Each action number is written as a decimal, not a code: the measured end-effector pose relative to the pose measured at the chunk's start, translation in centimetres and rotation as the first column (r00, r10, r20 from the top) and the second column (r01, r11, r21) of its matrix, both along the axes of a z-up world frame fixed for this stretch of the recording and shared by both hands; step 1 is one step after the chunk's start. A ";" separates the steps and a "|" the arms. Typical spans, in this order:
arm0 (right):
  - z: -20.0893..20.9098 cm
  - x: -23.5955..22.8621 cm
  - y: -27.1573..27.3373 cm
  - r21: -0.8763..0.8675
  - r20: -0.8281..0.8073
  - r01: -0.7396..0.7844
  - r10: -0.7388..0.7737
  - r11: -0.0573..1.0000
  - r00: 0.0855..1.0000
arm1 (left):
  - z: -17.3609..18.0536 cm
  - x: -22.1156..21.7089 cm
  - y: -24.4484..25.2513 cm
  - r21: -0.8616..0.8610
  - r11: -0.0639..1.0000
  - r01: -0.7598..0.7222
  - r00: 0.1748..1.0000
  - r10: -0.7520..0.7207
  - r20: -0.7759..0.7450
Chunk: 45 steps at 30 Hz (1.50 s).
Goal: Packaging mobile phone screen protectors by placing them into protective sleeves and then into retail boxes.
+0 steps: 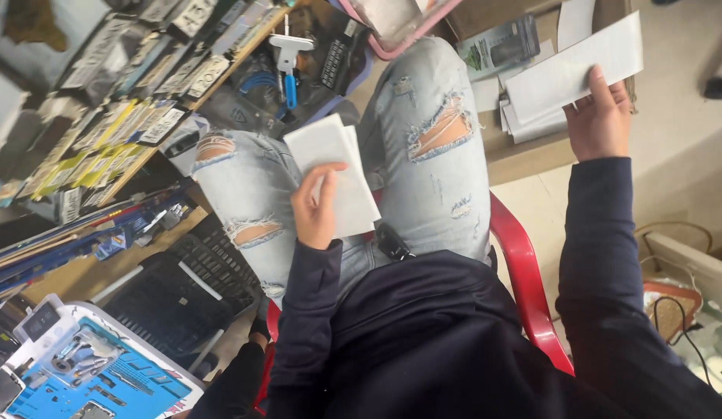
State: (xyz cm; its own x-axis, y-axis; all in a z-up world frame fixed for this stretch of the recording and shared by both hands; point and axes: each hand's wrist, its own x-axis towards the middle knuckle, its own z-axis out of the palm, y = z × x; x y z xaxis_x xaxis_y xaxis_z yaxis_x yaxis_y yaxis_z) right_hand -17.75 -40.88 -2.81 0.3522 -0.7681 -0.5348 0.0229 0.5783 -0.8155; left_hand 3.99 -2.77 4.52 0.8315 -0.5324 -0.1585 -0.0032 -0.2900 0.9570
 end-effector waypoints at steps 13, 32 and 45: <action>-24.1 -12.6 -2.4 0.111 -0.437 0.052 0.002 0.992 0.900 | -1.8 0.0 -0.9 0.019 1.000 -0.003 0.999 0.004 -0.048; -21.5 -12.9 -6.9 0.040 -0.446 0.007 0.012 0.999 0.895 | -1.5 0.0 -1.6 -0.027 0.998 0.054 0.994 -0.057 -0.089; 27.7 9.0 18.8 -0.859 0.481 -0.318 0.844 0.401 -0.236 | 1.1 -1.1 0.2 -0.124 0.990 0.062 0.993 -0.073 -0.089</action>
State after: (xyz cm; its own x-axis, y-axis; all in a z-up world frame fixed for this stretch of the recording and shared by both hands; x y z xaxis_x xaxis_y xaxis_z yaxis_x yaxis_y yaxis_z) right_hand -8.71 -22.11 24.93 0.6524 0.1797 0.7363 0.5595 0.5411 -0.6278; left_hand 2.89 -2.61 5.59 0.7780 -0.6064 -0.1644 0.0715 -0.1746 0.9820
